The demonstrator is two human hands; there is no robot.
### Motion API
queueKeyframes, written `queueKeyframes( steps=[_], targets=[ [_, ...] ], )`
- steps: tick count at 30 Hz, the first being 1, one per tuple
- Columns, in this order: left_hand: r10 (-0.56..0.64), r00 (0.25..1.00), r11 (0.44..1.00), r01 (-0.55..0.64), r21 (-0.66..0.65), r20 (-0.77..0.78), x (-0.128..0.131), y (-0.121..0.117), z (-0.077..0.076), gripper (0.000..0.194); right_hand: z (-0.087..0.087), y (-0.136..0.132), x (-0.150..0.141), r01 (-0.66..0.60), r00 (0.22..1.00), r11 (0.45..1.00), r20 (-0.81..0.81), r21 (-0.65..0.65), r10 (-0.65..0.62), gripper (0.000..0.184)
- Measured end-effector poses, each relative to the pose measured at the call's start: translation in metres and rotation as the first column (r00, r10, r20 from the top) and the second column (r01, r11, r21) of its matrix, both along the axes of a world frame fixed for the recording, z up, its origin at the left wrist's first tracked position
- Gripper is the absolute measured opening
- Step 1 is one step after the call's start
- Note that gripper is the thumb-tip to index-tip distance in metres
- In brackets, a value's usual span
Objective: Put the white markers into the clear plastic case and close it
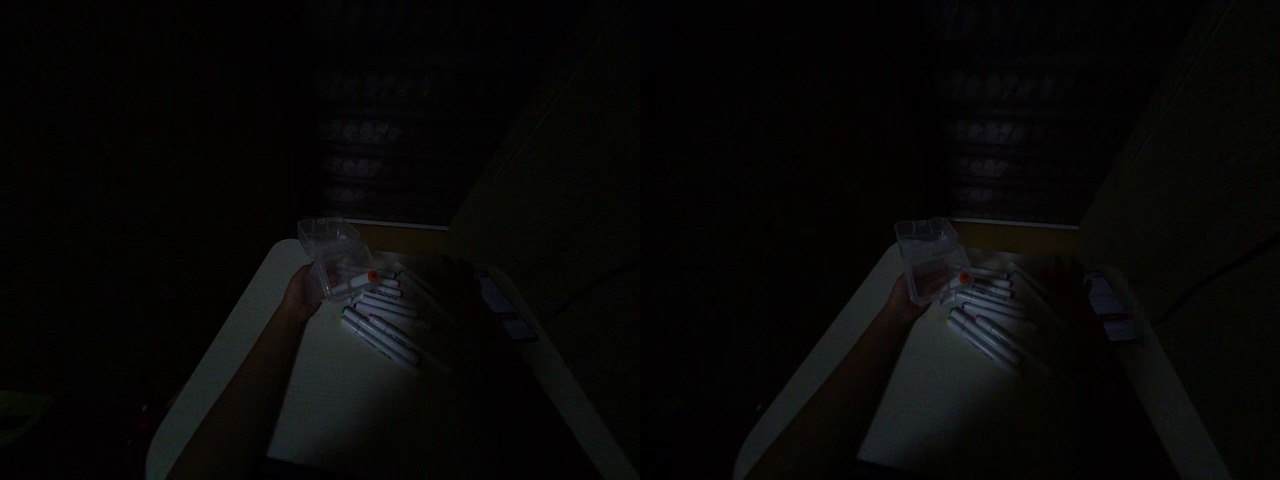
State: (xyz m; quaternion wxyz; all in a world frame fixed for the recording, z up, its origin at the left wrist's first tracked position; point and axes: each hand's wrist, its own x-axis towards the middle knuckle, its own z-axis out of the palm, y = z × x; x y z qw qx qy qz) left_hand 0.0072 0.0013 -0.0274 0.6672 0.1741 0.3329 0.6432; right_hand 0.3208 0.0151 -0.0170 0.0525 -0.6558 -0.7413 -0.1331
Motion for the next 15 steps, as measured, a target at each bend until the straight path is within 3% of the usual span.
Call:
queueKeyframes(
  steps=[8, 15],
  targets=[
    [0.009, 1.0, 1.0, -0.009, 0.0, -0.006, 0.001, -0.002, 0.002, 0.031, 0.042, -0.009, -0.016, -0.106, 0.984, 0.993, -0.15, -0.05, 0.097, 0.039],
    [0.008, 1.0, 1.0, -0.008, 0.002, 0.023, 0.001, -0.002, 0.001, 0.03, 0.056, -0.02, -0.03, -0.211, 0.954, 0.978, -0.216, 0.001, 0.206, 0.031]
  ],
)
